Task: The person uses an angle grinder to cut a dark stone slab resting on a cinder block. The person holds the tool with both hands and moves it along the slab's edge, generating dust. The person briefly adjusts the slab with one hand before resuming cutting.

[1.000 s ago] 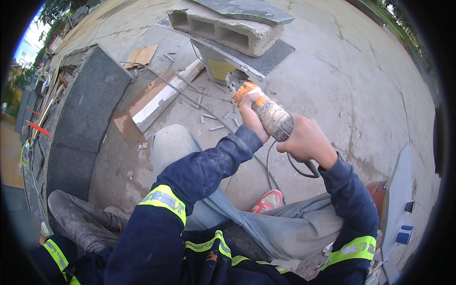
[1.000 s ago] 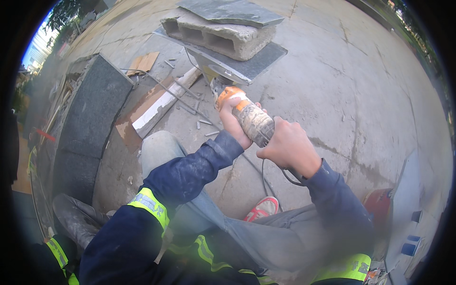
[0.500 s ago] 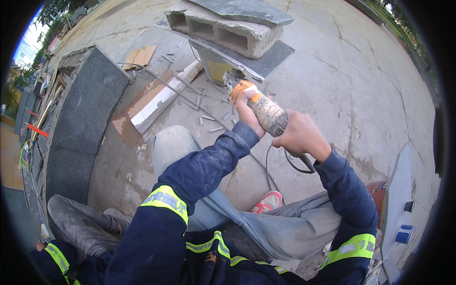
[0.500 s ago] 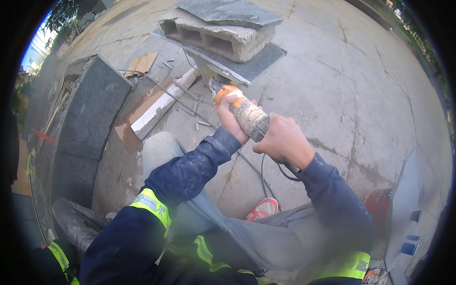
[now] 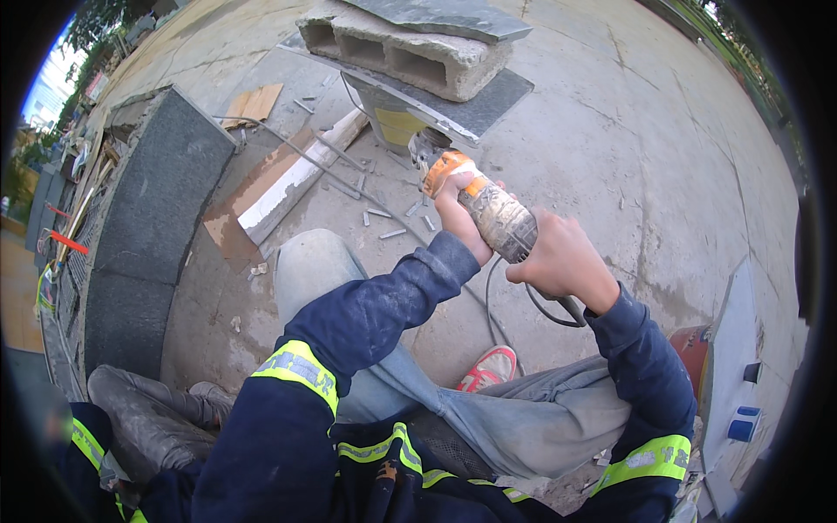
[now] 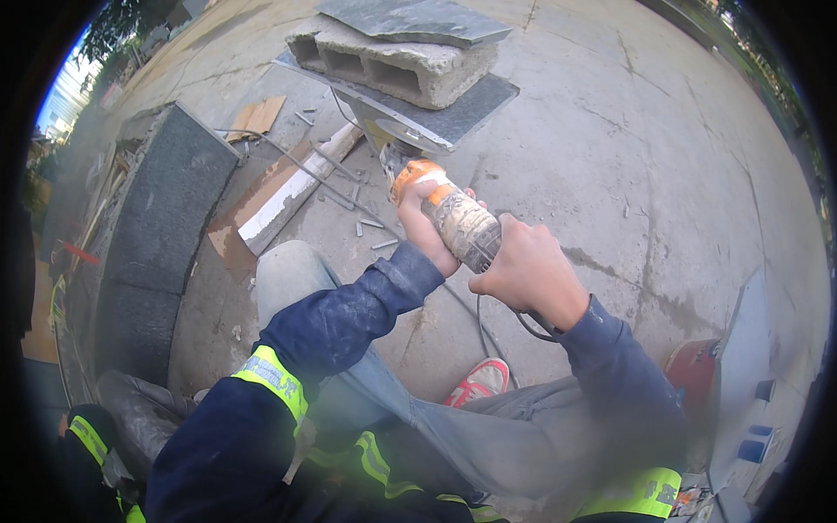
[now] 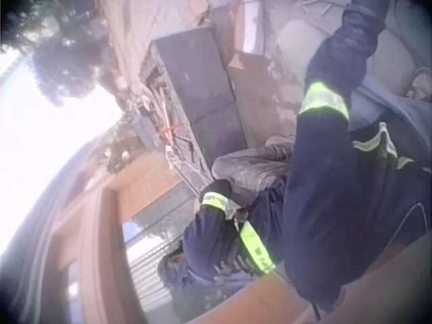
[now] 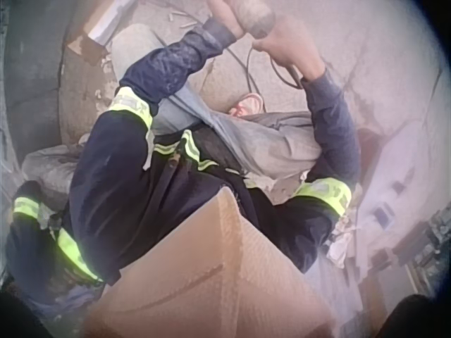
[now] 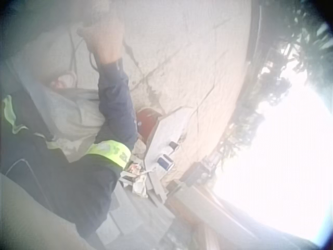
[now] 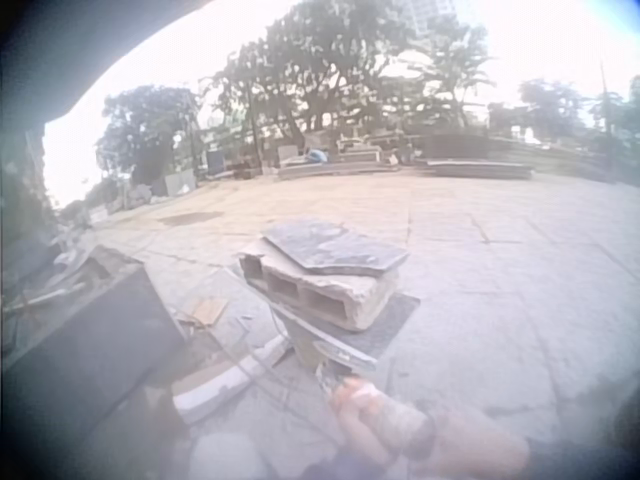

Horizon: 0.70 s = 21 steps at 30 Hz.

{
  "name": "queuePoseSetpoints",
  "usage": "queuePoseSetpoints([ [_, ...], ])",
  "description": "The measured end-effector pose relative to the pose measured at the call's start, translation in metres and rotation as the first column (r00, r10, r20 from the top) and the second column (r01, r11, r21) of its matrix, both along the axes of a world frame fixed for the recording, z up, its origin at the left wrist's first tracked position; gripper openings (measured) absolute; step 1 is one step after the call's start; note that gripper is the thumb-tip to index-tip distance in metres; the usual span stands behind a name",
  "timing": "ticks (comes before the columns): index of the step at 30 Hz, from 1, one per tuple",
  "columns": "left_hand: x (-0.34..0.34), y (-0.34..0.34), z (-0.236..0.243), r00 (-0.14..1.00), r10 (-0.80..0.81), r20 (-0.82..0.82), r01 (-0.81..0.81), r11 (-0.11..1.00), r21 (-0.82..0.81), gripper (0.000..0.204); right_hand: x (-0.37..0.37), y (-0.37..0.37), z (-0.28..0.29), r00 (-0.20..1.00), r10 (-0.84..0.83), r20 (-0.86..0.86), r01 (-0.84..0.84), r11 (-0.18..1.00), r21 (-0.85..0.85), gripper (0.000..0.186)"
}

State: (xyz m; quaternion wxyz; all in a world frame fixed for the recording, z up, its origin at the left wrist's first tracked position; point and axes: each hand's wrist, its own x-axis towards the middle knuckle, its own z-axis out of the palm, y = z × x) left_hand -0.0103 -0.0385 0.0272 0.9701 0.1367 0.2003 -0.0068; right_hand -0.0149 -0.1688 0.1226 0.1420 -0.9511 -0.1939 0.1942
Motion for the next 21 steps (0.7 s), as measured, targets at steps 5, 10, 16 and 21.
queuePoseSetpoints([
  [5,-0.001,-0.002,0.0,1.0,-0.011,-0.001,0.011,0.999,-0.047,0.06,-0.002,-0.003,-0.001,1.0,0.013,0.024,-0.013,1.0,-0.006,0.053],
  [10,-0.001,-0.004,-0.002,0.999,-0.037,0.025,0.039,0.996,-0.084,0.058,-0.003,-0.008,-0.004,1.0,0.0,0.02,0.0,1.0,0.023,0.054],
  [16,-0.001,-0.004,-0.005,0.999,-0.024,0.028,0.025,0.998,-0.065,0.055,-0.003,-0.007,-0.003,1.0,0.002,0.008,-0.002,1.0,-0.019,0.054],
  [21,0.005,0.002,-0.004,0.999,-0.017,0.027,0.02,0.996,-0.083,0.055,0.001,0.003,0.002,1.0,0.001,0.022,-0.001,1.0,-0.028,0.053],
])
